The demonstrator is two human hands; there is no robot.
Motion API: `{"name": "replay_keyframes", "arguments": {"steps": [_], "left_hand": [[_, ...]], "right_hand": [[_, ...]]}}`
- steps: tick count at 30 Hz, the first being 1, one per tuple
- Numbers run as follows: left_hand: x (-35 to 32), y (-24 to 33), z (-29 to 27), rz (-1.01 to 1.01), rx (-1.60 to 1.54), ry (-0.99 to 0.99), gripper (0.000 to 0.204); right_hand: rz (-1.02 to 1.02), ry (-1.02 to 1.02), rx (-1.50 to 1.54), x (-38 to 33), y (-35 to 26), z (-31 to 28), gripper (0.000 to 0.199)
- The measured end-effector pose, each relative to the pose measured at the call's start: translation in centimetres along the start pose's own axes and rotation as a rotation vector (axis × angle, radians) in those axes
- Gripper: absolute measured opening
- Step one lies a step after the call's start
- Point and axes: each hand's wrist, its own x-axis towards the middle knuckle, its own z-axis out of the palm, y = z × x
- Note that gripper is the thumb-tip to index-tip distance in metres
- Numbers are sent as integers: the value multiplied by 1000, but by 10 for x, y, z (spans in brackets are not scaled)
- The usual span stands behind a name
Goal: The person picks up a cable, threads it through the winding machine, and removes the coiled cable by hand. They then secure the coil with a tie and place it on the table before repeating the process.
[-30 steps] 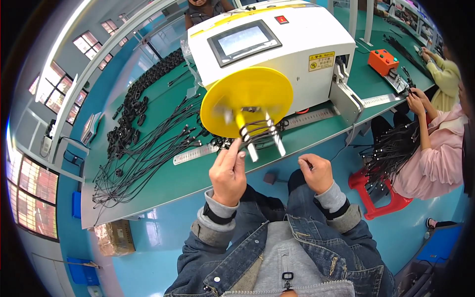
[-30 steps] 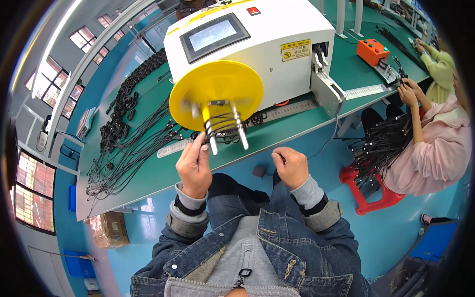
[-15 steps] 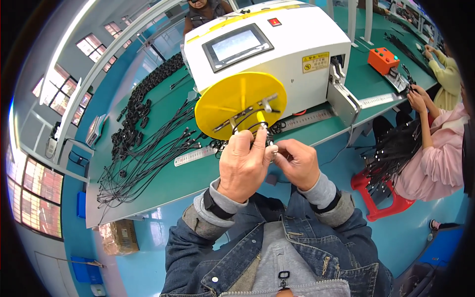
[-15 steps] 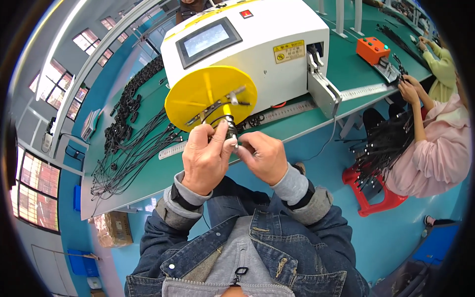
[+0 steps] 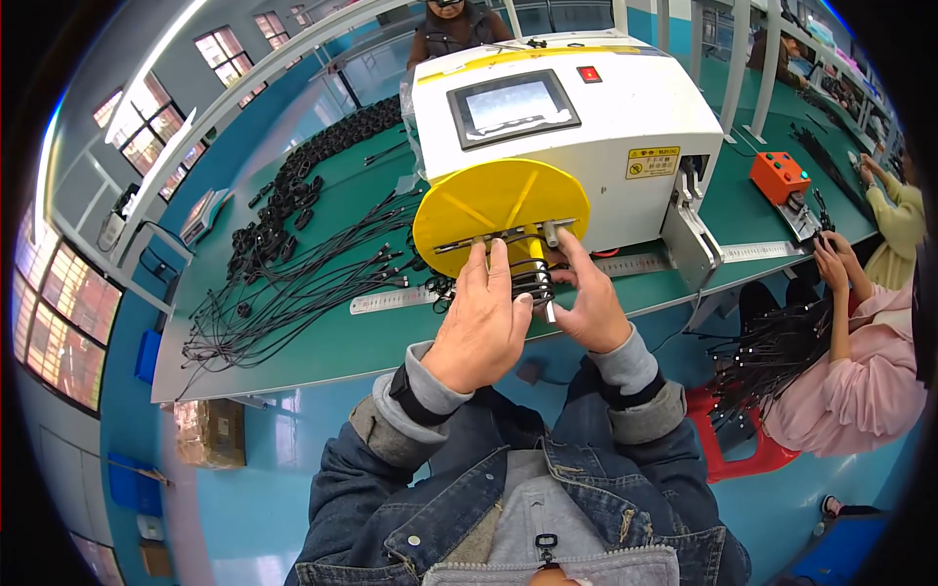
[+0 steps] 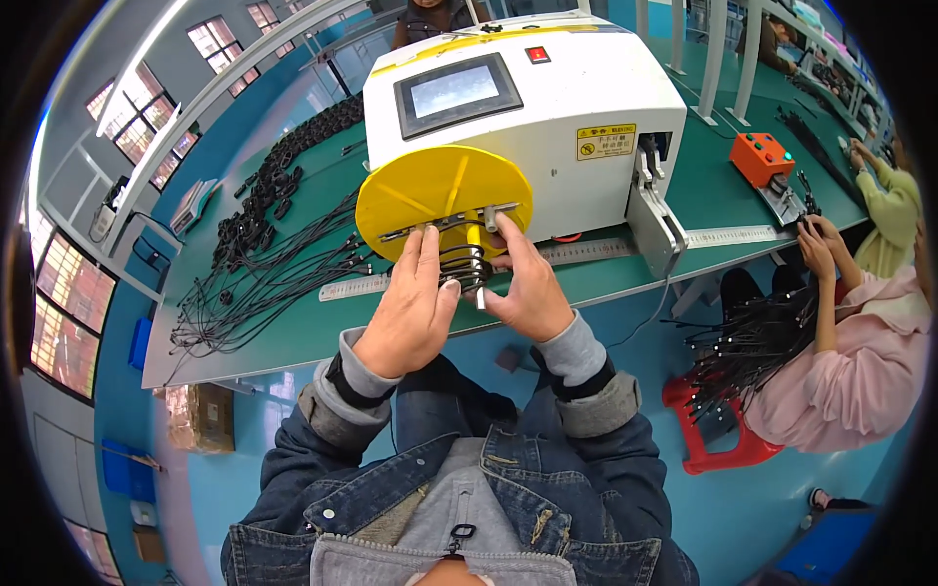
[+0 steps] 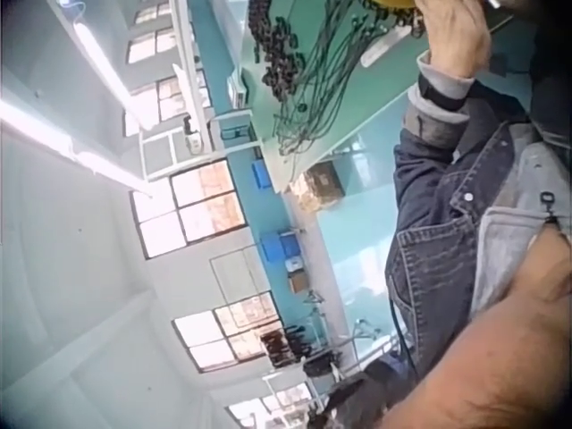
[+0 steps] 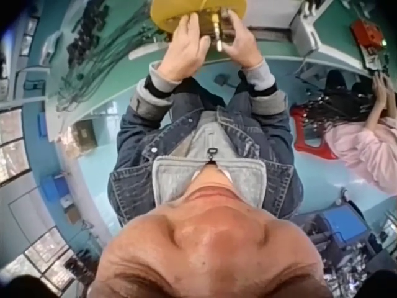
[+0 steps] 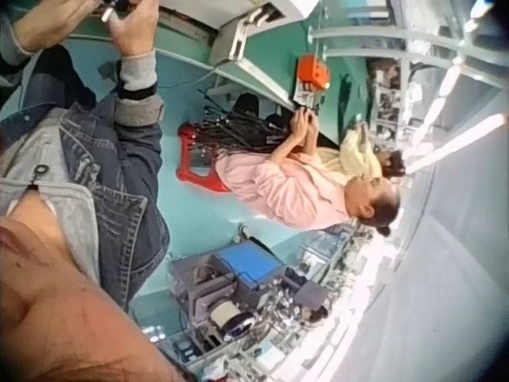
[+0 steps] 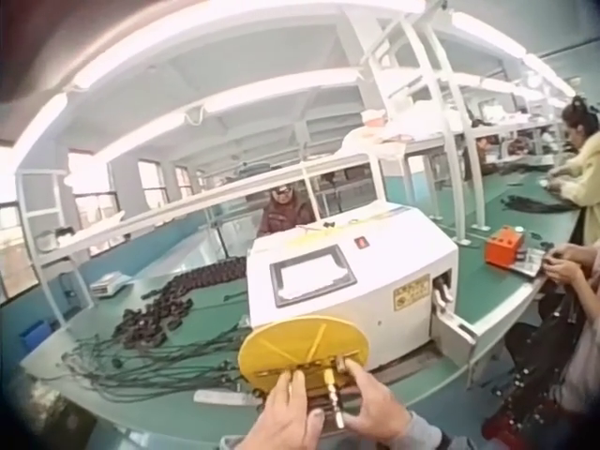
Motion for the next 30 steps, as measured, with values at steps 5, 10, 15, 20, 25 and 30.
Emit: {"name": "replay_keyframes", "arguments": {"steps": [5,10,15,20,25,30], "left_hand": [[3,-6,8,44,-84,119,51],[3,-9,3,-35,-116,-104,40],[-2,-5,6,71,-55,61,25],[-5,-7,7,49,-33,34,21],[-40,13,5,7,14,-53,23],[-80,5,39,-82,-37,-81,24]], "right_hand": [[119,-10,311,-5,13,15,70],[127,87,302,-24,3,39,65],[34,272,-145,-26,-10,49,46],[154,253,-138,-21,-22,51,31],[154,237,-278,-52,-36,50,30],[160,101,-302,-85,-9,58,27]]}}
